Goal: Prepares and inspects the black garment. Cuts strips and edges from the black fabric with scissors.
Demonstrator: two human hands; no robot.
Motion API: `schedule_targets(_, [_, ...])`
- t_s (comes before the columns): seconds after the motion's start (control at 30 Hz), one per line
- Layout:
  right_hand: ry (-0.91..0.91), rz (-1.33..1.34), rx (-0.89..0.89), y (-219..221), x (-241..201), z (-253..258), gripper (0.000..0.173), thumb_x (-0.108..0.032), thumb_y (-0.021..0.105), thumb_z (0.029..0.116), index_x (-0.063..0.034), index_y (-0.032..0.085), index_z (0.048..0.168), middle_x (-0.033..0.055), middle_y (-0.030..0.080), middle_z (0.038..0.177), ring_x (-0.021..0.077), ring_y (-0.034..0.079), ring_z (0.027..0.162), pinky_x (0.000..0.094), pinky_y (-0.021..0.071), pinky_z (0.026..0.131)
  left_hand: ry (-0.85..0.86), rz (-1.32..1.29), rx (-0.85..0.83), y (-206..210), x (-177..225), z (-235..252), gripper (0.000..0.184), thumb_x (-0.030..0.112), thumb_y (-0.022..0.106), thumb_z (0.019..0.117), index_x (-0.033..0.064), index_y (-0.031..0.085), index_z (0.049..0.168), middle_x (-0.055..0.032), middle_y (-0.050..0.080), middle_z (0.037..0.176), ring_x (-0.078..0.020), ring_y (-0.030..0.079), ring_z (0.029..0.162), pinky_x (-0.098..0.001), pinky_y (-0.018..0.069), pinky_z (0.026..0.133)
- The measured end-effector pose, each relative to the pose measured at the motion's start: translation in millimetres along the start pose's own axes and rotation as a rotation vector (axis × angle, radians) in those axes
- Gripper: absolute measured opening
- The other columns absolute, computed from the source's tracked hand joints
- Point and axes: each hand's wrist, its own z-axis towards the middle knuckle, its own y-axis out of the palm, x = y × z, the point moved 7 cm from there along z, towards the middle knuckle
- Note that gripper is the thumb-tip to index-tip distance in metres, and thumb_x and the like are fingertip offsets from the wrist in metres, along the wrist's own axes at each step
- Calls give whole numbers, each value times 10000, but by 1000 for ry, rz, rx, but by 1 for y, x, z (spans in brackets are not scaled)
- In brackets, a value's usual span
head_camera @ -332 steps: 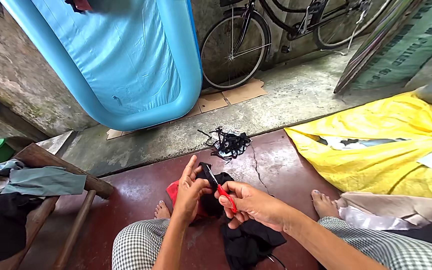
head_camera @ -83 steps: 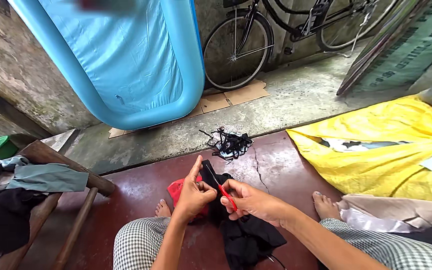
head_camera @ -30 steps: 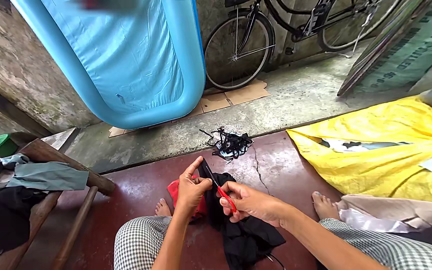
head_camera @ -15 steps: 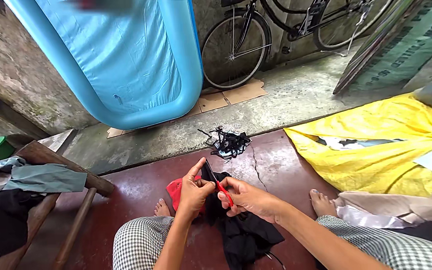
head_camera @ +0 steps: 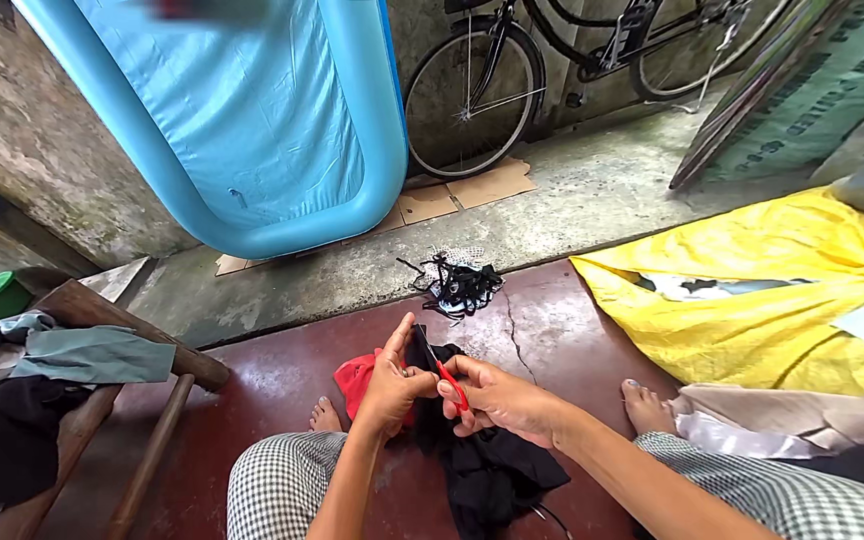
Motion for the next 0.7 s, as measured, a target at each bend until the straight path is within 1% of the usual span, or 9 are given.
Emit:
schedule_targets(0.13, [-17, -25, 43, -1, 1, 0, 309, -273, 687, 981, -119, 565, 1219, 68, 664, 887, 188, 685, 770, 402, 609, 760, -54, -15, -58, 1, -5, 3, 1139, -136, 718, 732, 386, 233, 1621, -100, 427, 1549, -262, 692, 900, -437, 624, 732])
schedule_targets(0.27, [-21, -173, 97, -5, -2, 0, 293, -237, 710, 964, -114, 566, 1189, 61, 668, 863, 177, 684, 752, 362, 603, 700, -61, 64, -51, -9, -2, 6, 1146, -111, 754, 726, 380, 232, 1620, -109, 483, 1489, -241, 682, 819, -419, 619, 728])
schedule_targets(0.3, [-26, -249, 106, -8, -2, 0, 310, -248, 723, 954, -122, 563, 1188, 53, 674, 863, 162, 681, 740, 336, 591, 677, -52, 97, -40, -13, 2, 6, 1104, -92, 758, 736, 349, 260, 1617, -109, 515, 1457, -229, 682, 817, -409, 615, 745])
schedule_targets(0.37, [-51, -455, 134, -13, 0, 1, 346, -296, 751, 927, -138, 572, 1178, 42, 674, 843, 144, 658, 702, 317, 555, 635, -19, 179, -2, -22, 9, 6, 960, -44, 756, 767, 269, 367, 1587, -101, 574, 1402, -233, 696, 894, -418, 609, 811])
schedule_targets(0.4, [-62, -595, 153, -15, -1, -1, 352, -329, 749, 923, -151, 584, 1178, 32, 683, 852, 141, 660, 715, 333, 556, 656, 5, 218, 21, -27, 12, 6, 886, -40, 741, 785, 235, 422, 1564, -93, 597, 1389, -229, 696, 928, -417, 599, 829])
schedule_targets(0.43, [-62, -722, 167, -15, -3, -3, 352, -348, 740, 931, -160, 588, 1186, 27, 688, 881, 148, 672, 762, 367, 571, 712, 28, 248, 49, -31, 13, 7, 812, -38, 717, 803, 205, 471, 1537, -84, 616, 1374, -219, 693, 945, -413, 591, 841])
schedule_targets(0.5, [-49, -869, 194, -12, -6, -7, 344, -343, 724, 947, -155, 585, 1200, 36, 678, 892, 176, 672, 796, 418, 570, 750, 57, 251, 93, -36, 13, 9, 716, -60, 687, 829, 159, 532, 1492, -85, 625, 1363, -212, 687, 911, -411, 586, 831])
schedule_targets(0.6, [-47, -939, 228, -11, -9, -9, 332, -334, 712, 955, -151, 585, 1202, 40, 664, 863, 193, 664, 785, 437, 562, 741, 44, 223, 102, -31, 13, 8, 801, -102, 714, 797, 194, 512, 1513, -82, 589, 1420, -222, 706, 859, -411, 609, 808])
schedule_targets(0.7, [-56, -957, 239, -12, -12, -10, 329, -331, 710, 957, -145, 579, 1194, 39, 654, 843, 195, 659, 773, 438, 559, 730, 43, 197, 125, -28, 15, 7, 861, -127, 757, 760, 206, 514, 1516, -111, 633, 1361, -235, 709, 792, -410, 618, 756])
